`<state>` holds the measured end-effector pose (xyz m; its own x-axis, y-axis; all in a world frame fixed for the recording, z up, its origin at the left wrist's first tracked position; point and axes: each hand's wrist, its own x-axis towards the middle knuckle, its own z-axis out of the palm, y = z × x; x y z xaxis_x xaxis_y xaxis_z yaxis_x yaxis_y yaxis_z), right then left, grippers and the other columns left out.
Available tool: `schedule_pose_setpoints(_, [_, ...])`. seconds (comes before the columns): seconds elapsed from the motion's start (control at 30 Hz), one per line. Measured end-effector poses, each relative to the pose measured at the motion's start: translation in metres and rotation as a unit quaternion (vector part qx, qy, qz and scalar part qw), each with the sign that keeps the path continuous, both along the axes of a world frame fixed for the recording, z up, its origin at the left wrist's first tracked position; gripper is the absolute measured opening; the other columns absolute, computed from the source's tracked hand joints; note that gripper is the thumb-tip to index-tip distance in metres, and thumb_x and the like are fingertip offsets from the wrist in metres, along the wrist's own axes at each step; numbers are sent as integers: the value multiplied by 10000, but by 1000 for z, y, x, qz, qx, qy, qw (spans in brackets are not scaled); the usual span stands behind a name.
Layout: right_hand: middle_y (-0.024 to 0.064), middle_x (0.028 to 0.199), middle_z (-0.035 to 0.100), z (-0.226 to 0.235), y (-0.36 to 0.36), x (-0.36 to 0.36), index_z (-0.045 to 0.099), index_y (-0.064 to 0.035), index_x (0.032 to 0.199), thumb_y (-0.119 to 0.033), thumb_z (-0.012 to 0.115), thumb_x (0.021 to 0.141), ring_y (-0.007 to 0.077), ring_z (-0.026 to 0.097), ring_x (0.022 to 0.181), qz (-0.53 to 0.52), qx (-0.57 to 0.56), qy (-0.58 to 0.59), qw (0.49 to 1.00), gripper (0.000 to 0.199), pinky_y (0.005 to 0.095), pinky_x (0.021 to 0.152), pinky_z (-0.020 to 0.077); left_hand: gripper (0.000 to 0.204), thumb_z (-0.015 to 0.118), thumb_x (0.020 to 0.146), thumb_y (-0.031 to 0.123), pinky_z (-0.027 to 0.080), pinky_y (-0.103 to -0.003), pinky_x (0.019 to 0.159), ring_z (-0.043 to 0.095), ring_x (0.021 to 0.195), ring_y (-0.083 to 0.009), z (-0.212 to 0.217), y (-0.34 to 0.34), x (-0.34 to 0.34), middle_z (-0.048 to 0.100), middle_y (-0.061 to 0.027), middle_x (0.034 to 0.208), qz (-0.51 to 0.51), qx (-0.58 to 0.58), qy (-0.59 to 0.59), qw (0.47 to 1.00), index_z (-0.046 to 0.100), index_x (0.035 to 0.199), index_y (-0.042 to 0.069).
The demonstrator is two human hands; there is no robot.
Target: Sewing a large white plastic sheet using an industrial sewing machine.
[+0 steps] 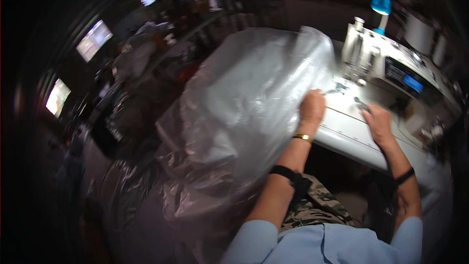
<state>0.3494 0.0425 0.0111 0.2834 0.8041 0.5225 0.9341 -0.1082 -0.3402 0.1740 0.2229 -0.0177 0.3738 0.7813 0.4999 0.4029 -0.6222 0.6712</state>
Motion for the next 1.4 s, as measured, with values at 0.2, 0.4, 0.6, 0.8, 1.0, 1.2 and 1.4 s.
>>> schedule_pose_setpoints(0.2, [208,946,646,-4,-21,26,642,-5,1004,-252,656,875,402,616,889,-90,-12,-32,995,279,465,778,468,226,497,839,106,541,-483,744,670,803,-407,0,-4,9,674,-246,835,35,6,41,999,696,810,2])
schedule_pose_setpoints(0.4, [197,1059,587,-18,-16,43,613,13,1101,-240,650,876,373,557,1029,-110,-34,-78,990,341,441,873,445,390,691,797,151,496,-464,836,607,973,-387,11,-32,-7,584,-225,1037,16,-1,84,996,549,1117,-20])
schedule_pose_setpoints(0.6, [178,1106,589,-21,-13,49,591,12,1157,-259,616,906,350,553,1074,-124,-62,-98,985,370,441,898,430,642,684,773,89,386,-428,988,492,1132,-336,25,-102,-65,436,-237,1373,-46,289,107,950,436,1341,-79])
schedule_pose_setpoints(0.8, [167,1125,599,-19,-14,49,594,-5,1172,-314,541,962,344,563,1072,-121,-70,-137,981,378,446,887,438,604,699,811,179,328,-479,1080,421,1304,-324,-5,-189,-208,341,-188,1507,-45,226,124,965,501,1360,24])
schedule_pose_setpoints(1.0, [139,1146,633,-22,-11,61,623,-53,1176,-362,530,973,324,583,1081,-86,-39,-187,978,381,445,892,458,528,680,801,95,359,-463,1071,439,1293,-381,-83,-260,-377,454,-209,1415,242,46,185,951,540,1302,5])
schedule_pose_setpoints(1.2, [98,1149,649,-25,-9,69,644,-77,1146,-362,538,970,289,598,1077,-112,-22,-252,961,351,441,890,469,678,729,788,202,305,-493,1111,365,1326,-421,-167,-307,-463,335,-256,1489,456,-231,143,847,444,1361,-23])
schedule_pose_setpoints(1.4, [80,1131,657,-25,-4,80,649,-93,1139,-339,542,967,282,605,1063,-98,-10,-266,959,318,428,883,474,1018,775,755,314,241,-496,1151,186,1437,-430,-208,-288,-449,161,-331,1535,469,-166,128,858,164,1503,-9])
